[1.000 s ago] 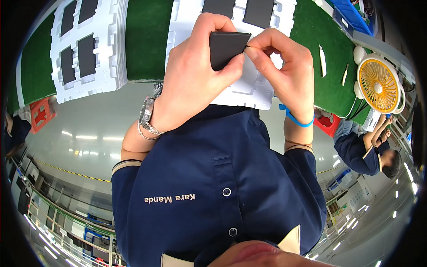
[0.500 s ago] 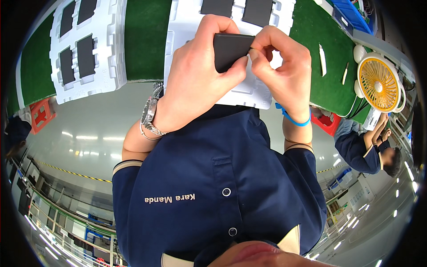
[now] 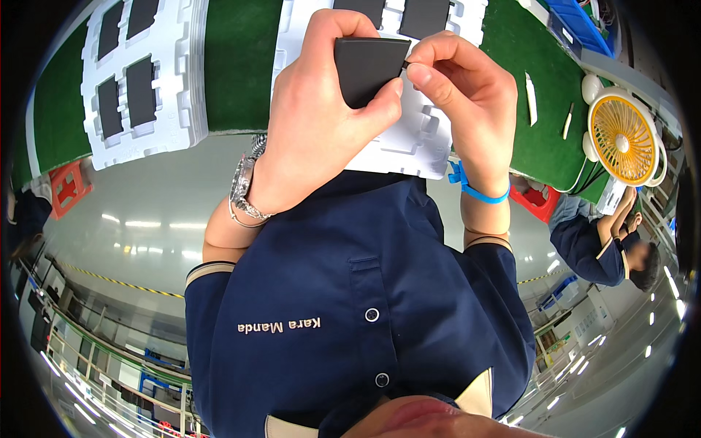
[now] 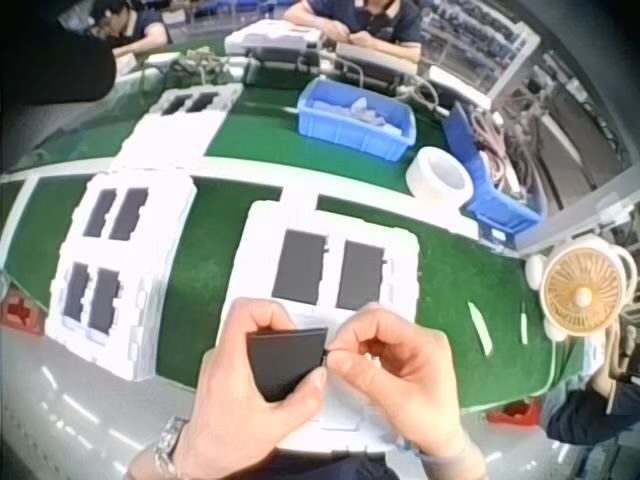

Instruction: The worker is manually attaching small components to larger rectangular hardware parts on a factory assembly line.

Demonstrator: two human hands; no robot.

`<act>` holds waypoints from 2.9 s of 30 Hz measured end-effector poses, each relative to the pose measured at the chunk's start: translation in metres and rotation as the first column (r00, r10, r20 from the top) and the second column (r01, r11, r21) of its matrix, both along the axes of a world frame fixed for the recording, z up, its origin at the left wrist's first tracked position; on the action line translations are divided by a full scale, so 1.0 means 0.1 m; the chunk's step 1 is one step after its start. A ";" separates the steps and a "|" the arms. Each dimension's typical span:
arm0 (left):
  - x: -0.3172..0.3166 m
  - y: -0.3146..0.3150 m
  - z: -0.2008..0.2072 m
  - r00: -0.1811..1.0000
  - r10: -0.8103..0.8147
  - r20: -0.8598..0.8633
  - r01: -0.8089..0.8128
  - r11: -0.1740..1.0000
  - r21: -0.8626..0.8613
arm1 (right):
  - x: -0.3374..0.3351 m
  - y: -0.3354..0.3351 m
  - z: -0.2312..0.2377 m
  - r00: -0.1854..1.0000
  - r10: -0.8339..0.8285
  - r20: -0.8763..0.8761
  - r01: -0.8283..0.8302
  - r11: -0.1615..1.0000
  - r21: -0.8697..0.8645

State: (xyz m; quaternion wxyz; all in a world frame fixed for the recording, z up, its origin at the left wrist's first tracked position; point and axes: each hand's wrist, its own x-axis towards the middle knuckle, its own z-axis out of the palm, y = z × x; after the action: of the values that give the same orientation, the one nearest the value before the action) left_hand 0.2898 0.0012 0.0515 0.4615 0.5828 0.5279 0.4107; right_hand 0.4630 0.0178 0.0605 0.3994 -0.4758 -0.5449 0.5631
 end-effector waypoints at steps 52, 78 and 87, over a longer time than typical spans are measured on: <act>-0.58 -0.09 -0.30 0.983 0.175 0.055 -0.175 0.985 -0.009 | 0.51 -0.11 -0.39 0.878 -0.096 0.470 -0.066 0.946 0.317; -3.32 0.14 -0.08 0.742 0.360 -0.566 -0.400 0.915 0.058 | -0.19 0.40 -0.07 0.711 -0.138 0.690 -0.380 0.750 0.541; -2.72 0.02 -0.38 0.295 0.564 -0.771 -0.595 0.740 0.314 | -0.32 0.72 -0.33 0.562 -0.212 0.800 -0.561 0.612 0.557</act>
State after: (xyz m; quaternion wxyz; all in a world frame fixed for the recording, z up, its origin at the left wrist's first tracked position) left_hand 0.0175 0.0037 0.0133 -0.0166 0.4652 0.8591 0.2128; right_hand 0.4306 0.0898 0.0274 0.2007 -0.3929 -0.8968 0.0330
